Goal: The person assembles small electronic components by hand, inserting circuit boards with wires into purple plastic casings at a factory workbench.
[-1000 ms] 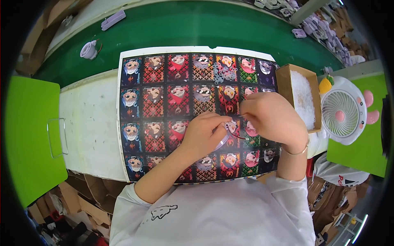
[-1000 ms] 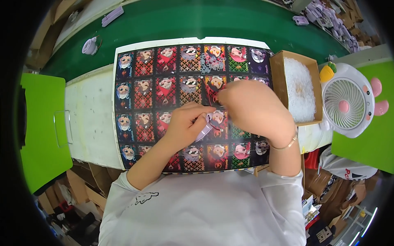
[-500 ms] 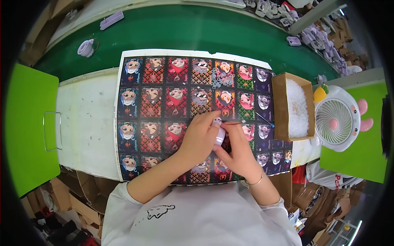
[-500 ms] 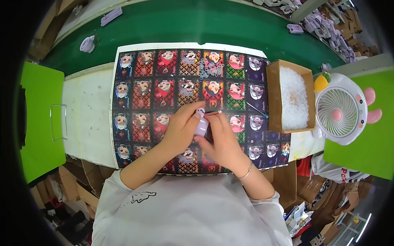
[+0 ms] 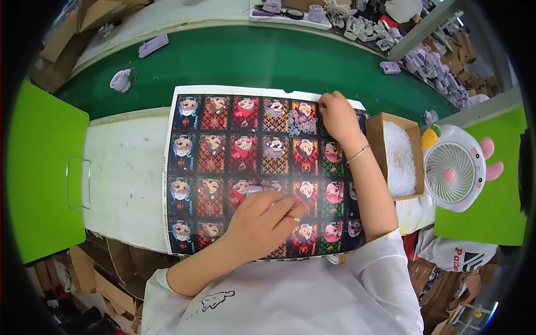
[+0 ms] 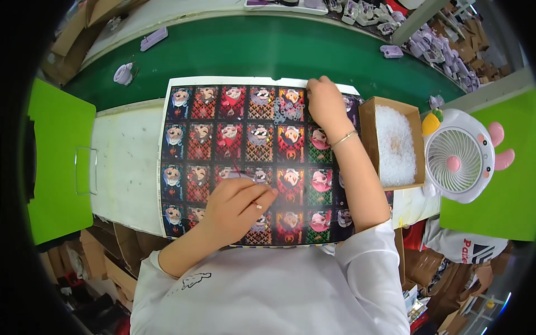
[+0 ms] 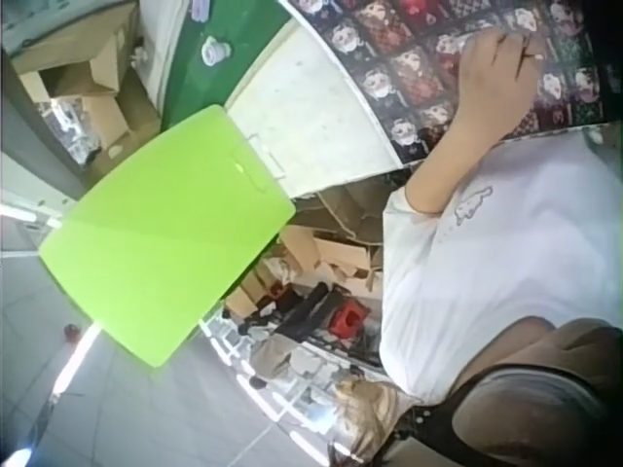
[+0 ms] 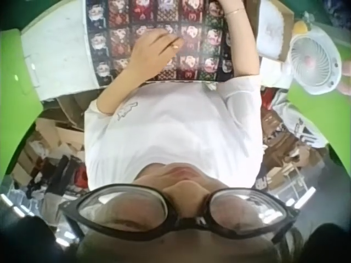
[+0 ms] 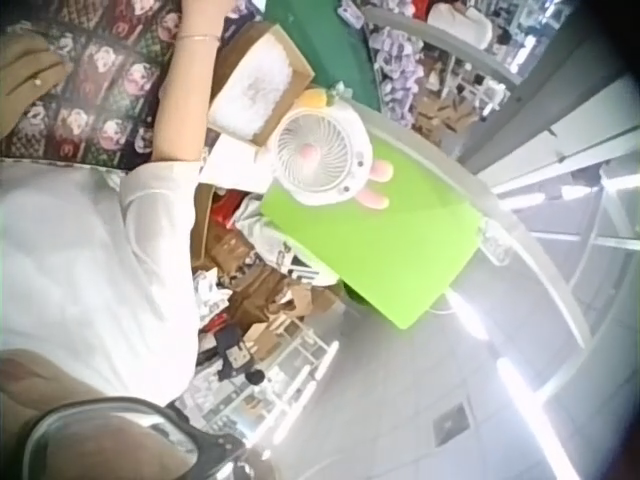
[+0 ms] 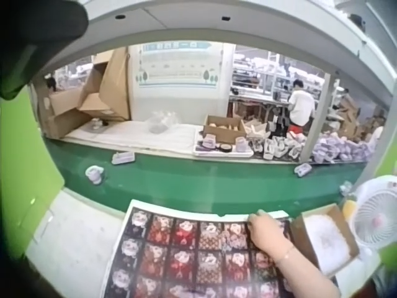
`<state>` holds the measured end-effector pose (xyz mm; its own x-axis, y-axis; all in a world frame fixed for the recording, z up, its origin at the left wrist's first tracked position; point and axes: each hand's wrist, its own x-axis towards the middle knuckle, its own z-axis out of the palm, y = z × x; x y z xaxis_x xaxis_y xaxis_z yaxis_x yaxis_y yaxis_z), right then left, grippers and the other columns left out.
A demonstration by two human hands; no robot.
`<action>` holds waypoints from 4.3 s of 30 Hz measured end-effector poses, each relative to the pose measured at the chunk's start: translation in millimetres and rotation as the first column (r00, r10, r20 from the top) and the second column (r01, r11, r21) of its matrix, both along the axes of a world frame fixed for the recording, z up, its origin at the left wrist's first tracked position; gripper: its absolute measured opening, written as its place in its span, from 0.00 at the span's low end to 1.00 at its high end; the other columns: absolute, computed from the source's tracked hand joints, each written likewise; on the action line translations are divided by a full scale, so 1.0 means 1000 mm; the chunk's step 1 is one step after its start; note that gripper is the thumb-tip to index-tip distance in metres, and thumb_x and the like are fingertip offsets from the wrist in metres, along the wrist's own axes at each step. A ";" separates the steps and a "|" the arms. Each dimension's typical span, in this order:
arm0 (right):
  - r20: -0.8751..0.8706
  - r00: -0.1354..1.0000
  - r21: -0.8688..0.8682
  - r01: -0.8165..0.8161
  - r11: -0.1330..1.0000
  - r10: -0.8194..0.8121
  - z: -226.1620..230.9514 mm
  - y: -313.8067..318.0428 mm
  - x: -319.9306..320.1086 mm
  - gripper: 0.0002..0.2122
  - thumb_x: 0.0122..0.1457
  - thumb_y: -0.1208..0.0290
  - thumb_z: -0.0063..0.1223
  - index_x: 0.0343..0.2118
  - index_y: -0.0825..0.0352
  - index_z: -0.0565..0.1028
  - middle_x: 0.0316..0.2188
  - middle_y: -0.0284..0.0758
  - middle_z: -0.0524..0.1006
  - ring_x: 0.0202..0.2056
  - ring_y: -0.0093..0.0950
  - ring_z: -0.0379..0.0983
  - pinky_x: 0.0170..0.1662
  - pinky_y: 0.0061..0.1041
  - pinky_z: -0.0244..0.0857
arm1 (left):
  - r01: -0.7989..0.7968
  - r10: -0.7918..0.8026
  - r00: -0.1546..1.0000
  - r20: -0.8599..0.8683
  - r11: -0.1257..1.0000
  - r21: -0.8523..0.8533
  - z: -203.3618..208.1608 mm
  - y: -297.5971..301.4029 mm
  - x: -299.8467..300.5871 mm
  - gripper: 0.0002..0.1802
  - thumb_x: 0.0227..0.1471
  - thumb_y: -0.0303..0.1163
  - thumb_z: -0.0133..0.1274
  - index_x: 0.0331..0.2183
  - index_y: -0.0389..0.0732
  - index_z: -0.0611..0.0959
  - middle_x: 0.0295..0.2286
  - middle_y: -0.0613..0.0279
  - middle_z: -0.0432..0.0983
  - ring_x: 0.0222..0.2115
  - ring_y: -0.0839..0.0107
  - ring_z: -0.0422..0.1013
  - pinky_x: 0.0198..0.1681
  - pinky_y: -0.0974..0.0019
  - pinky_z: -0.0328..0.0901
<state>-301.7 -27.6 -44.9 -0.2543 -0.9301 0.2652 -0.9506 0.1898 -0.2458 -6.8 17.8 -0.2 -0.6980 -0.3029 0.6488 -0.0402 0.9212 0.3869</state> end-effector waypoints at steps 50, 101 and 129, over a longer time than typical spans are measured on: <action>0.406 0.763 -0.251 -0.437 0.864 0.504 0.103 0.114 0.140 0.07 0.50 0.84 0.56 0.33 0.71 0.75 0.28 0.40 0.73 0.26 0.36 0.72 0.26 0.29 0.67 | -0.100 0.116 0.953 -0.281 0.993 0.070 -0.019 -0.011 -0.006 0.14 0.35 0.25 0.60 0.31 0.38 0.79 0.33 0.60 0.75 0.35 0.60 0.71 0.34 0.57 0.69; 0.363 0.895 -0.095 -0.242 0.966 0.260 0.038 0.132 0.151 0.08 0.53 0.83 0.54 0.35 0.69 0.69 0.27 0.43 0.71 0.25 0.43 0.71 0.27 0.37 0.67 | -0.064 0.094 0.996 -0.004 0.711 0.700 -0.067 -0.001 -0.011 0.28 0.46 0.15 0.45 0.51 0.37 0.75 0.37 0.50 0.79 0.37 0.53 0.76 0.42 0.57 0.69; 0.295 0.851 0.301 -0.514 0.803 0.434 0.087 0.078 0.115 0.04 0.51 0.81 0.52 0.30 0.70 0.71 0.25 0.43 0.72 0.27 0.47 0.71 0.30 0.41 0.65 | -0.064 0.009 0.997 0.080 0.699 0.712 -0.052 -0.009 -0.007 0.21 0.48 0.22 0.47 0.47 0.31 0.76 0.32 0.43 0.76 0.34 0.48 0.74 0.38 0.52 0.68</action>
